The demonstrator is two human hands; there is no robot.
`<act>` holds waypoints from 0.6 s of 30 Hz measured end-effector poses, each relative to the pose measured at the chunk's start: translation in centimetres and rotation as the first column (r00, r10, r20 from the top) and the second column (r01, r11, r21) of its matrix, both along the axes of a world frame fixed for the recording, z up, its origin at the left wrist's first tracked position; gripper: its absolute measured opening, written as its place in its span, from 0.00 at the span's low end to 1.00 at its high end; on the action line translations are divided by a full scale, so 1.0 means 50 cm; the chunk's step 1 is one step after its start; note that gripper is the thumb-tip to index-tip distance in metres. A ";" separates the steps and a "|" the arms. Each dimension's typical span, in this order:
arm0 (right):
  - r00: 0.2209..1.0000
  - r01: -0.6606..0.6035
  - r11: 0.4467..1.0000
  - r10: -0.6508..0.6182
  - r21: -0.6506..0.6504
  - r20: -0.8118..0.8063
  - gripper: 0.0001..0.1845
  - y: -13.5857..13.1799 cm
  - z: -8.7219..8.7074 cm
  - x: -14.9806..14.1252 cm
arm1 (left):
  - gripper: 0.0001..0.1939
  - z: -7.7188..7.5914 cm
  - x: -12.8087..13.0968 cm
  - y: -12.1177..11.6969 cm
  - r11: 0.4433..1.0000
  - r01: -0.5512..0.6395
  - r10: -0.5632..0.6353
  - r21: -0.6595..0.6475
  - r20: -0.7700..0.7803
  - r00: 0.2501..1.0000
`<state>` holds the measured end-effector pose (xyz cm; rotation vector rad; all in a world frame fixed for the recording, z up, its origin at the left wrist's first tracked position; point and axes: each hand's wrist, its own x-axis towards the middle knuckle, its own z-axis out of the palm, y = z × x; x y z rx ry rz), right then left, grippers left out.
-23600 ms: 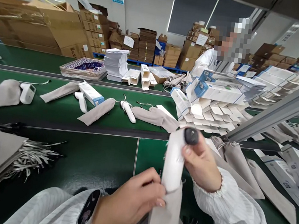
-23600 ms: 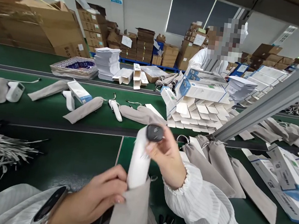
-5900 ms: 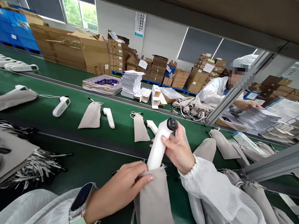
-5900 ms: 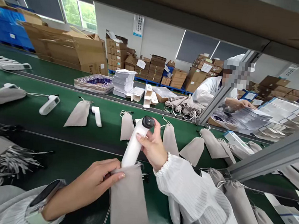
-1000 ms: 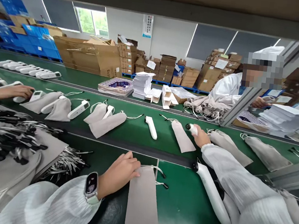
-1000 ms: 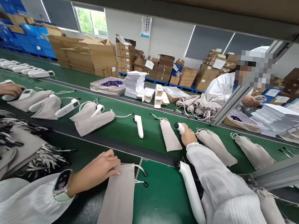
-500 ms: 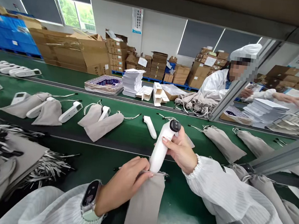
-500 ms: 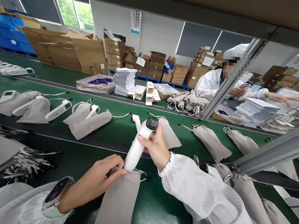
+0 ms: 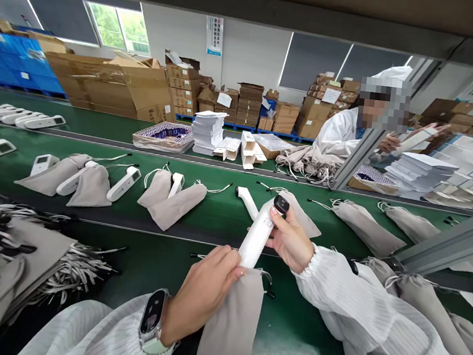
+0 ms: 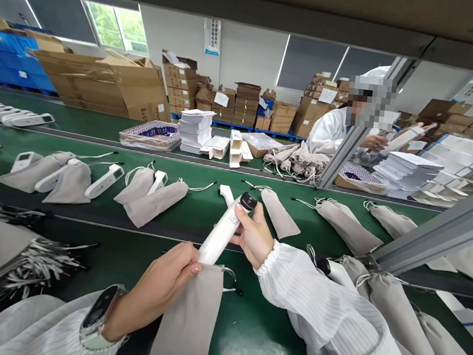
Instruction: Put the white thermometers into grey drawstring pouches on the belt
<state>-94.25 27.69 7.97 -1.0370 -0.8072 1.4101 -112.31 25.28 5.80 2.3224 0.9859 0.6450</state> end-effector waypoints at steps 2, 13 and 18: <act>0.999 -0.045 0.999 0.045 -0.012 0.010 0.16 -0.005 -0.005 -0.006 | 0.12 0.002 0.004 0.001 0.999 -0.019 0.019 0.028 -0.008 1.000; 0.671 -0.598 0.765 0.641 -0.240 0.372 0.31 -0.078 -0.025 -0.040 | 0.09 0.035 0.007 0.025 0.996 -0.089 0.089 -0.003 0.150 0.985; 0.825 -0.376 0.910 0.415 -0.175 0.383 0.21 -0.074 -0.015 0.068 | 0.12 0.045 -0.046 0.022 0.986 -0.004 0.002 -0.164 -0.013 1.000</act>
